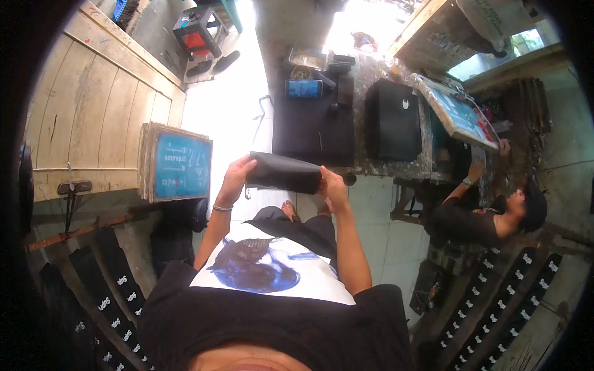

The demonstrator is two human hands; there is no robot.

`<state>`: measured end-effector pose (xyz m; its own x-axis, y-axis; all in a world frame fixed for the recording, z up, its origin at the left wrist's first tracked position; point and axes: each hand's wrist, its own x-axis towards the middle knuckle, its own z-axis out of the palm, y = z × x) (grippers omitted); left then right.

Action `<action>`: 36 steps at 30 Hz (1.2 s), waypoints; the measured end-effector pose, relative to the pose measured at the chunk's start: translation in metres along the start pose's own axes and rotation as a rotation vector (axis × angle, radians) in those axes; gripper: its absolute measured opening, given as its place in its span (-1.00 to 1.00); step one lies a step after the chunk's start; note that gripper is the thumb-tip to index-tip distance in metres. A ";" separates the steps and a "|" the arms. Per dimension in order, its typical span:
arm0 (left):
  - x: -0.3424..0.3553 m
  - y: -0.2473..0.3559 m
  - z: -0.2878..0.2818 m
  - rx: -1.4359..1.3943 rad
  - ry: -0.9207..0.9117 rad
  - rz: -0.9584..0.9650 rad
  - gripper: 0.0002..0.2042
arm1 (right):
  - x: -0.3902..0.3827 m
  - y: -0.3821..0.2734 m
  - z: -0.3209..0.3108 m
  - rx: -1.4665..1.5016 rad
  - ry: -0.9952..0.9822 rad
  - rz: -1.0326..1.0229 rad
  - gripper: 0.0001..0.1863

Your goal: The person picks up printed black fabric items from a stack and hangs them on a rack for drying, placing each item individually on an overhead hanging system.

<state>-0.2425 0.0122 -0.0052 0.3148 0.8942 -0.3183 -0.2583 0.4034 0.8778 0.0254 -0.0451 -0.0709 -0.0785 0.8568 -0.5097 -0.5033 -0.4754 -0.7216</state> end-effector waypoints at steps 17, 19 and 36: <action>0.003 -0.006 0.070 0.080 0.019 -0.141 -0.68 | 0.004 -0.056 -0.040 -0.075 0.037 -0.025 -0.83; 0.004 -0.002 0.086 0.178 0.072 -0.146 -0.65 | 0.012 -0.064 -0.059 -0.087 0.035 -0.017 -0.82; -0.023 -0.041 0.135 -0.105 0.512 0.037 -0.72 | 0.105 -0.134 -0.322 1.091 0.338 -0.441 -0.48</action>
<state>-0.1160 -0.0507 0.0141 -0.1761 0.8781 -0.4448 -0.3593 0.3634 0.8596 0.3615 0.0443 -0.1789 0.4272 0.7296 -0.5340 -0.9001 0.3990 -0.1749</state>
